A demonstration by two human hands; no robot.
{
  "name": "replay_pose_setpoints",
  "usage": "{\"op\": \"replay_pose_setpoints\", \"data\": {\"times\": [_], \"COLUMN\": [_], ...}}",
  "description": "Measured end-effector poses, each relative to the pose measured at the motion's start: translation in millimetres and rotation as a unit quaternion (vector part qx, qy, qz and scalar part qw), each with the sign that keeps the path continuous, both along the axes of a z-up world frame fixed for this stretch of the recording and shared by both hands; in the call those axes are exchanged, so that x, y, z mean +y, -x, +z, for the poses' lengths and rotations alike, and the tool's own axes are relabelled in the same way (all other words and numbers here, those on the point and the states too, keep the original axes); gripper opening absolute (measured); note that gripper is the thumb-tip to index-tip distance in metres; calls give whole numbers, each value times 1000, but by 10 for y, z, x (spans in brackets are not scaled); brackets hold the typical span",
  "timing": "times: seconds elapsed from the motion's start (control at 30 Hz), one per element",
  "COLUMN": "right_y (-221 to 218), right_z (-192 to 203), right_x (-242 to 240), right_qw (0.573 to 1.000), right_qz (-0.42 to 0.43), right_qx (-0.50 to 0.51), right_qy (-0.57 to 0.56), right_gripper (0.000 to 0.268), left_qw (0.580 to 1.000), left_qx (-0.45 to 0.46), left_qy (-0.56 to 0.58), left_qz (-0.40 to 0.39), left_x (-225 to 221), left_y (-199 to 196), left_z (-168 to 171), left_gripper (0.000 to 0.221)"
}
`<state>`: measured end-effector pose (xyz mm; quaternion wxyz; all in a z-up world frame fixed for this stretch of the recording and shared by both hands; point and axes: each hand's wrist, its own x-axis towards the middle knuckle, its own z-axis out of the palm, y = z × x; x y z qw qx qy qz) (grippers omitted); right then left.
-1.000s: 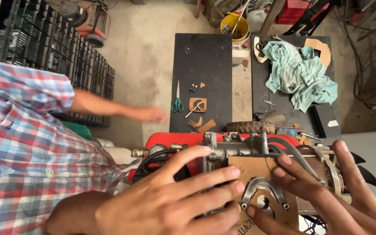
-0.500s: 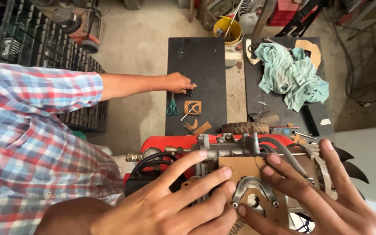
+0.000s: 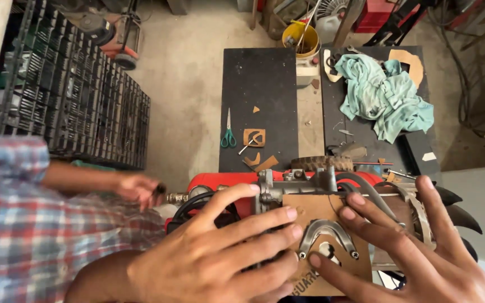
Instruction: A person is seen fitting and marking a custom gasket for an air compressor cylinder head on a workbench.
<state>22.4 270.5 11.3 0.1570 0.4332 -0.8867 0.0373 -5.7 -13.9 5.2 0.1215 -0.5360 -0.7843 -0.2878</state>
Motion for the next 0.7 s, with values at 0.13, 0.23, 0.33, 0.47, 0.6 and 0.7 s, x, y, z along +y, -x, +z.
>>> {"op": "replay_pose_setpoints", "data": {"times": [0.13, 0.23, 0.33, 0.47, 0.6, 0.7], "right_y": [30, 41, 10, -62, -23, -43], "right_z": [43, 48, 49, 24, 9, 55], "right_x": [-49, -88, -183, -299, -249, -299], "right_qw": [1000, 1000, 999, 988, 994, 991], "right_qz": [0, -1, -29, -106, -77, -94], "right_qx": [20, 30, 1, -32, -10, -15], "right_qy": [-12, -8, 25, 110, 82, 93], "right_gripper": [41, 43, 36, 26, 35, 33], "left_qw": [999, 997, 998, 995, 996, 995], "left_qx": [29, 39, -6, -66, -70, -73], "left_qy": [35, 58, 57, 27, 20, 9], "left_qz": [-11, -10, -34, -63, -60, -67], "left_x": [-6, -12, -61, -94, -87, -96], "left_y": [7, 36, 90, 138, 112, 124], "left_z": [43, 56, 94, 93, 93, 118], "left_gripper": [16, 13, 17, 20, 24, 22]}}
